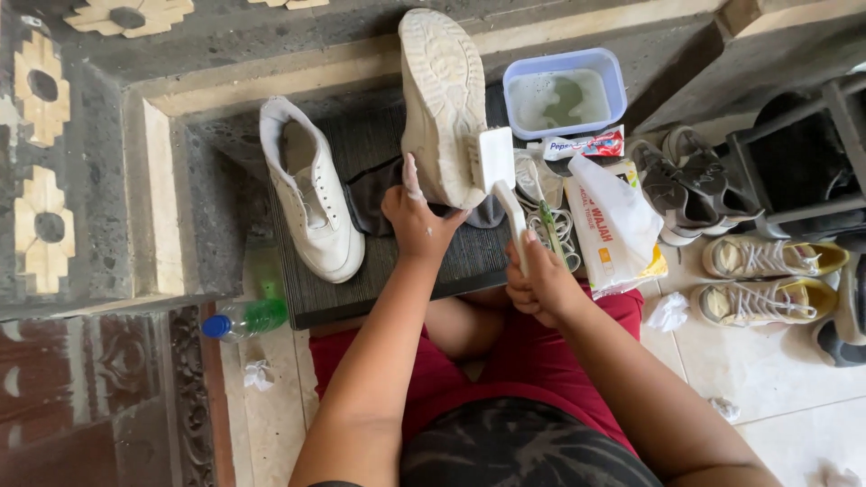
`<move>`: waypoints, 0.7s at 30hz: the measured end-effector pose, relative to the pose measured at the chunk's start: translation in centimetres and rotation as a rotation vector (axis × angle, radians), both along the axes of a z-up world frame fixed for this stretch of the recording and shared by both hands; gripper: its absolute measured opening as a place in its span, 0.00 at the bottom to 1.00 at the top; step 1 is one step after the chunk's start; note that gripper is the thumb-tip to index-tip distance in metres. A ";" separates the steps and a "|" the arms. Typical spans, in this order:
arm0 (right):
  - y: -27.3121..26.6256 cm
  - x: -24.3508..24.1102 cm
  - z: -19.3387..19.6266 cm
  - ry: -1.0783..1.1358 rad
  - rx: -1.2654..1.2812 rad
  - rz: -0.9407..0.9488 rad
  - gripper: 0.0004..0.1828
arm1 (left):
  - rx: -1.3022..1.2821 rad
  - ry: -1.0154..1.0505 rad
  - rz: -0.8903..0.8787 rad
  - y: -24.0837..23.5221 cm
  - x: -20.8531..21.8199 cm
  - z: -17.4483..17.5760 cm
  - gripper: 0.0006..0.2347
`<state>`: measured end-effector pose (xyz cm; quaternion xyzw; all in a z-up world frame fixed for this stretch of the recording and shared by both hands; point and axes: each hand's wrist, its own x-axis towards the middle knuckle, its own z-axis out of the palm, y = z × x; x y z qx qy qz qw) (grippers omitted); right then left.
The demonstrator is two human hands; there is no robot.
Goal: Scrubbing the soles and sides of white sneakers with a brush and cleaning solution
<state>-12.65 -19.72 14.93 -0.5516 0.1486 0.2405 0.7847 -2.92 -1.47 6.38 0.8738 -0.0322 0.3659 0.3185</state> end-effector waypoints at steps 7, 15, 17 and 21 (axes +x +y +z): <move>-0.6 1.5 1.2 -0.026 0.045 -0.019 0.24 | -0.035 0.077 -0.137 -0.1 0.8 -1.7 0.54; -0.6 0.3 2.0 -0.069 -0.031 -0.005 0.25 | 0.448 -0.248 -0.078 -1.9 0.3 1.5 0.45; -0.5 1.1 1.6 -0.103 -0.100 0.044 0.25 | 0.421 -0.265 -0.032 -2.7 0.2 1.8 0.37; 1.8 3.3 2.9 -0.139 -0.275 -0.013 0.24 | 0.431 -0.350 0.135 -3.7 0.7 1.5 0.18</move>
